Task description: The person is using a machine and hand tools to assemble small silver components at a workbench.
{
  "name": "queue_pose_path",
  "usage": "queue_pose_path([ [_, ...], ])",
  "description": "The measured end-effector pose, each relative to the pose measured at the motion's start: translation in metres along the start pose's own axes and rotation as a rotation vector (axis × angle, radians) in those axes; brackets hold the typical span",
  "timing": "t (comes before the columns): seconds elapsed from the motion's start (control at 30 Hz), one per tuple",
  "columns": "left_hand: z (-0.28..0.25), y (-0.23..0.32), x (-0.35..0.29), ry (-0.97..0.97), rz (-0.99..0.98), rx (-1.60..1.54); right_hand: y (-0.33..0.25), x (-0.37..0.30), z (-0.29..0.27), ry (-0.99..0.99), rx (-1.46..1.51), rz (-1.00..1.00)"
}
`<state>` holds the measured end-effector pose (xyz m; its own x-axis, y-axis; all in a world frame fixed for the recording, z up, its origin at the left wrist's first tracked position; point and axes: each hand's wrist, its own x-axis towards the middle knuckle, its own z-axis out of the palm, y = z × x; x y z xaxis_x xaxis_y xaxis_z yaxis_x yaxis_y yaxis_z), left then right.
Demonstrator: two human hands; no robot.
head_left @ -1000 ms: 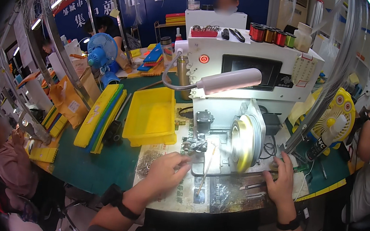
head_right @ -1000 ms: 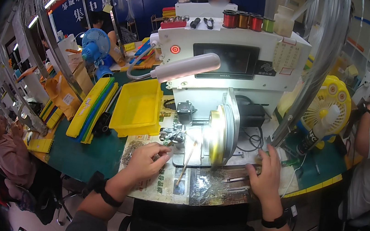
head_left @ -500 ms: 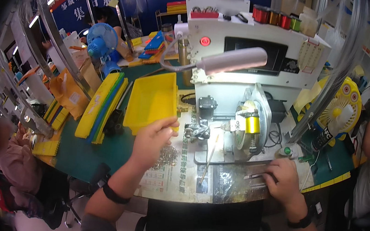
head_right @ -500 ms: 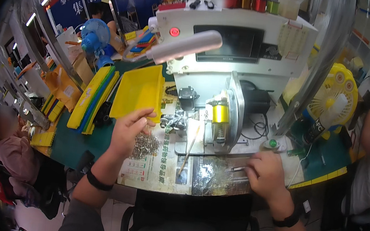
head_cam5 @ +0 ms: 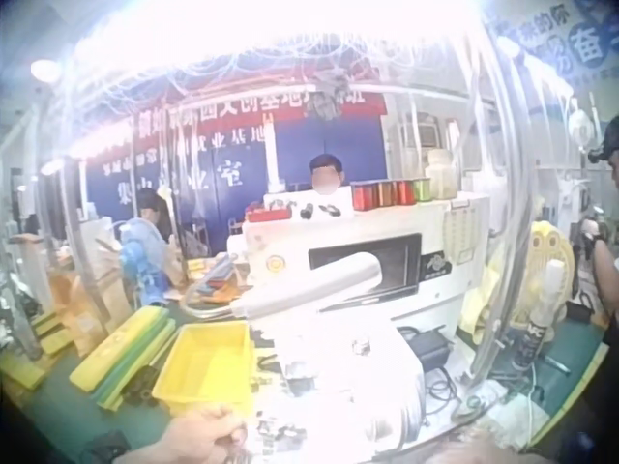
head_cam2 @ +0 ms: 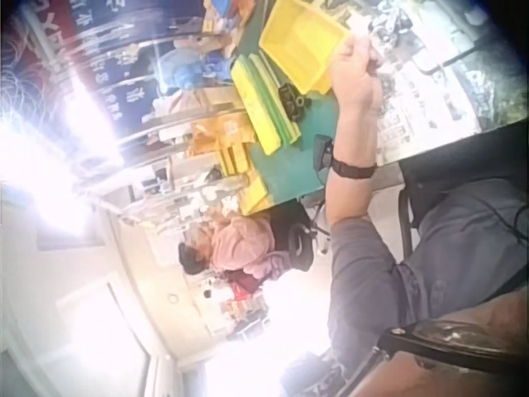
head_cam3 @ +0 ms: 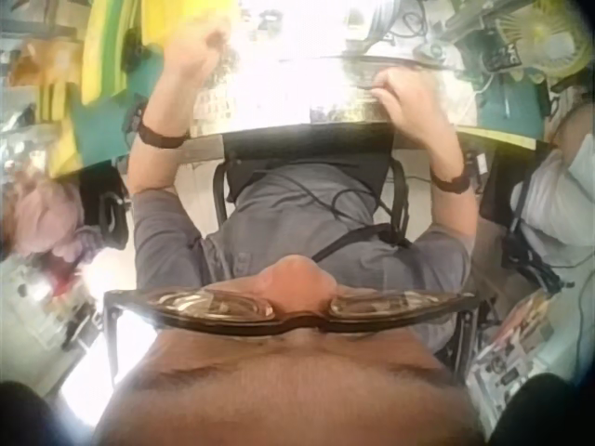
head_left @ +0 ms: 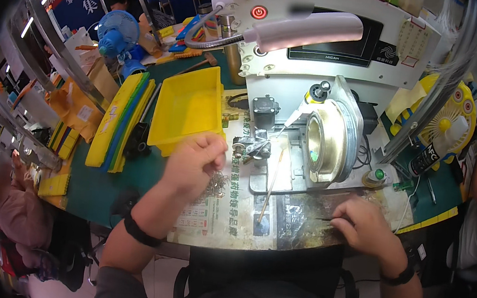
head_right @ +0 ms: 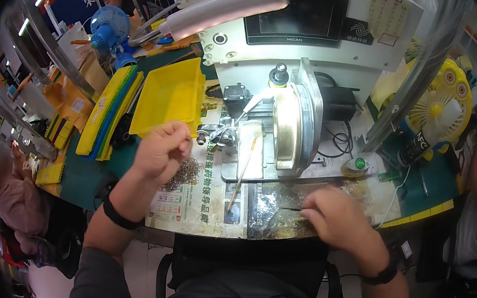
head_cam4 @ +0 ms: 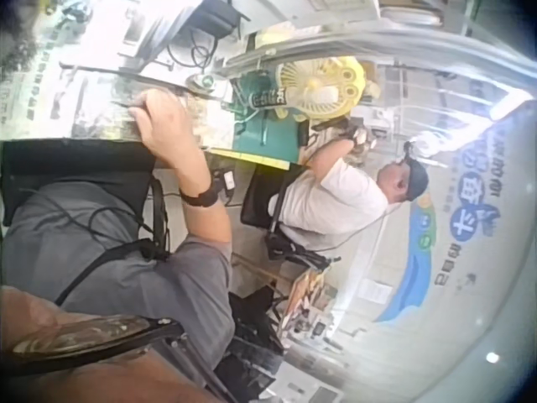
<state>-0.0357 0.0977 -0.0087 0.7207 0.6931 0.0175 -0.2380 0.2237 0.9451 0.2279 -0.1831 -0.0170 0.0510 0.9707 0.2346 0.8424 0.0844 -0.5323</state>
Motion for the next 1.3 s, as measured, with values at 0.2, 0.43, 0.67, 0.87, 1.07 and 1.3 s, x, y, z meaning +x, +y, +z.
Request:
queue_pose_path([
  [0.2, 0.032, 0.029, 0.008, -0.065, 0.182, 0.134, -0.070, 0.034, 0.042, -0.062, 1.205, 0.285],
  [0.43, 0.051, 0.005, -0.008, -0.286, 0.303, -0.076, -0.074, 0.097, 0.077, 0.204, 1.212, 0.216],
  [0.67, 0.045, -0.008, -0.012, -0.307, 0.401, 0.079, -0.067, 0.116, 0.078, 0.251, 1.160, 0.180],
  [0.87, 0.047, -0.005, -0.016, -0.299, 0.431, 0.129, -0.062, 0.122, 0.081, 0.255, 1.158, 0.174],
  [1.07, 0.049, -0.002, -0.018, -0.283, 0.484, 0.227, -0.066, 0.123, 0.081, 0.275, 1.163, 0.187],
  [1.3, 0.063, 0.019, -0.039, -0.446, 0.601, 0.247, -0.071, 0.126, 0.072, 0.218, 1.358, 0.305],
])
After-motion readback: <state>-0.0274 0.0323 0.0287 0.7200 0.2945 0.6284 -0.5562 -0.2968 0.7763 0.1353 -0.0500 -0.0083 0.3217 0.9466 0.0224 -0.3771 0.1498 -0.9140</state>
